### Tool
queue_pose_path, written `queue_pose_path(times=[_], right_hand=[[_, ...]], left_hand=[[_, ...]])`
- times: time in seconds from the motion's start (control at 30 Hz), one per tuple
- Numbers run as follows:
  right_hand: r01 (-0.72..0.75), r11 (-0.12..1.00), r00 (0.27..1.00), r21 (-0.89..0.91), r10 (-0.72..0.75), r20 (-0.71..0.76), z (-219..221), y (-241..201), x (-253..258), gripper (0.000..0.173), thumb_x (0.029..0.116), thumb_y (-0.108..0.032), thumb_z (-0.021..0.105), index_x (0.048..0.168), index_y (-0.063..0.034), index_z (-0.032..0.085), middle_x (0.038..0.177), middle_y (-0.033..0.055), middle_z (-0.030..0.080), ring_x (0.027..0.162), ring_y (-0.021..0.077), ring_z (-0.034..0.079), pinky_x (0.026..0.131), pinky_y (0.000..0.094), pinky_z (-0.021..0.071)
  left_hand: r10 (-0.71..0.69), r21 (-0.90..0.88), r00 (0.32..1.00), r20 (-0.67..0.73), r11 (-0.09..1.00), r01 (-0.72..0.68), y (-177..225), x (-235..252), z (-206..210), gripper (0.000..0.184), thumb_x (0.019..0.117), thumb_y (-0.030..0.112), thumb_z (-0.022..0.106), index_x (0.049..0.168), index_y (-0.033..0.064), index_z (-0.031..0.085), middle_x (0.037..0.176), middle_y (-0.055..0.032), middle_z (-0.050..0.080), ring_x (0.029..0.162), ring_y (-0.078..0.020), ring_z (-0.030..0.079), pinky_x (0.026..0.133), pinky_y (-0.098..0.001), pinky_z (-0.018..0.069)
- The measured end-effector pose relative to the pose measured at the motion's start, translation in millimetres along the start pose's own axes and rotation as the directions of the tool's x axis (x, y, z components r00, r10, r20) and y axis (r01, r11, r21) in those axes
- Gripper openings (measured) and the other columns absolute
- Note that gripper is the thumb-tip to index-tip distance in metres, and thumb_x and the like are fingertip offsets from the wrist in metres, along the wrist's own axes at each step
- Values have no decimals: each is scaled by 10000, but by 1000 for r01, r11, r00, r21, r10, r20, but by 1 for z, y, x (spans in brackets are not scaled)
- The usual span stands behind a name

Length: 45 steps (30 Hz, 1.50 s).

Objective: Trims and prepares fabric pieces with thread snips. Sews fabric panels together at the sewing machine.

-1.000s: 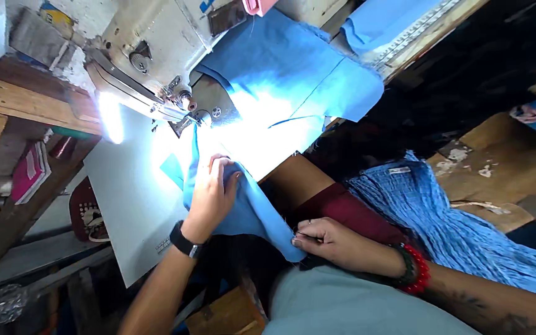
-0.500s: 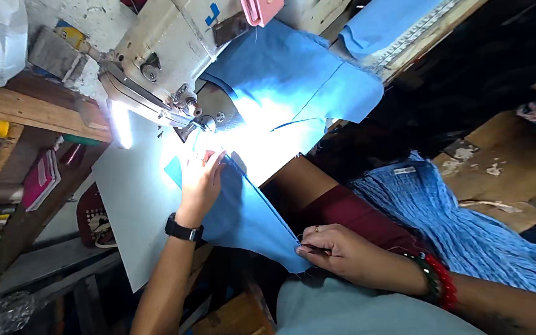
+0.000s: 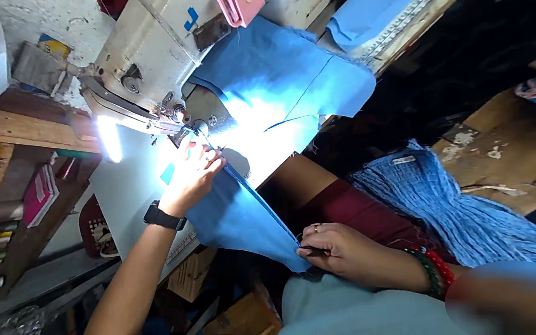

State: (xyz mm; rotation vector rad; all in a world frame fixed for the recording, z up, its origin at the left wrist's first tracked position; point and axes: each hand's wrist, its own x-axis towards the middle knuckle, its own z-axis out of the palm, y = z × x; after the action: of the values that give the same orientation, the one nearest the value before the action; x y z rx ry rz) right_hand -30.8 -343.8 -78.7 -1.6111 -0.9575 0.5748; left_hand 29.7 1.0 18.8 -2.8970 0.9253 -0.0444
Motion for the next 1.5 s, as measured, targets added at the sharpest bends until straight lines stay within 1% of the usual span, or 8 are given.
queue_pose_path(times=[0.37, 0.6, 0.77, 1.0, 1.13, 1.23, 1.37, 1.5], right_hand=[[-64, 994, 997, 85, 60, 45, 0, 6, 2, 287, 994, -227, 589, 800, -51, 707, 765, 33, 631, 748, 69, 586, 654, 224, 459], [-40, 991, 999, 128, 35, 35, 2, 11, 1, 300, 1004, -231, 586, 809, -39, 708, 778, 60, 642, 734, 99, 599, 643, 261, 482], [-47, 980, 998, 194, 38, 53, 0, 13, 1, 324, 1023, -234, 580, 796, -34, 695, 766, 40, 625, 731, 55, 570, 646, 214, 455], [-145, 956, 988, 257, 127, 83, 0, 12, 2, 353, 1020, -253, 579, 742, -52, 660, 720, 0, 583, 665, 7, 507, 580, 187, 390], [-149, 955, 987, 255, 131, 88, -1, 16, 2, 358, 1018, -246, 579, 725, -51, 644, 692, -7, 554, 659, 4, 490, 587, 187, 374], [-131, 963, 989, 237, 111, 97, -3, 19, 2, 351, 1022, -243, 579, 751, -35, 660, 725, 9, 567, 698, 15, 513, 616, 183, 394], [-122, 974, 989, 193, 101, 112, -7, 21, 2, 352, 1028, -245, 574, 770, -24, 667, 754, 25, 581, 720, 28, 523, 635, 190, 400], [-75, 979, 996, 188, 63, 69, -7, 12, 0, 323, 1019, -222, 590, 799, -9, 692, 784, 42, 626, 758, 26, 554, 672, 169, 428]], left_hand=[[4, -80, 975, 223, 997, 14, 5, 21, -27, 160, 977, 167, 580, 1000, 125, 732, 1017, -62, 703, 1134, -345, 590, 1057, -644, 315], [105, -304, 900, 422, 952, 31, 20, 48, -44, 97, 911, 201, 742, 853, 123, 748, 898, -36, 683, 964, -269, 623, 868, -508, 449], [176, -362, 854, 489, 932, 15, 26, 55, -33, 93, 947, 230, 702, 894, 165, 742, 930, 12, 677, 1023, -228, 597, 894, -478, 438], [103, -424, 938, 330, 904, 50, 32, 41, -17, 93, 973, 196, 629, 934, 170, 710, 958, 13, 649, 1031, -217, 588, 918, -555, 388], [-204, -434, 962, 179, 861, 264, 58, 17, -6, 111, 961, 187, 651, 1045, 129, 694, 1205, -107, 596, 1183, -294, 555, 1007, -570, 420], [-508, -400, 861, 16, 786, 471, 91, -5, 12, 231, 992, 258, 636, 1122, 69, 662, 1277, -154, 587, 1162, -308, 582, 926, -489, 509], [-553, -344, 824, -124, 803, 487, 116, -27, 36, 433, 1046, 314, 512, 1379, 49, 591, 1478, -159, 548, 1459, -328, 424, 1213, -599, 275], [-561, -384, 820, -115, 786, 484, 113, -35, 38, 454, 1068, 363, 471, 1417, 105, 604, 1526, -103, 531, 1509, -314, 357, 1245, -610, 175]])
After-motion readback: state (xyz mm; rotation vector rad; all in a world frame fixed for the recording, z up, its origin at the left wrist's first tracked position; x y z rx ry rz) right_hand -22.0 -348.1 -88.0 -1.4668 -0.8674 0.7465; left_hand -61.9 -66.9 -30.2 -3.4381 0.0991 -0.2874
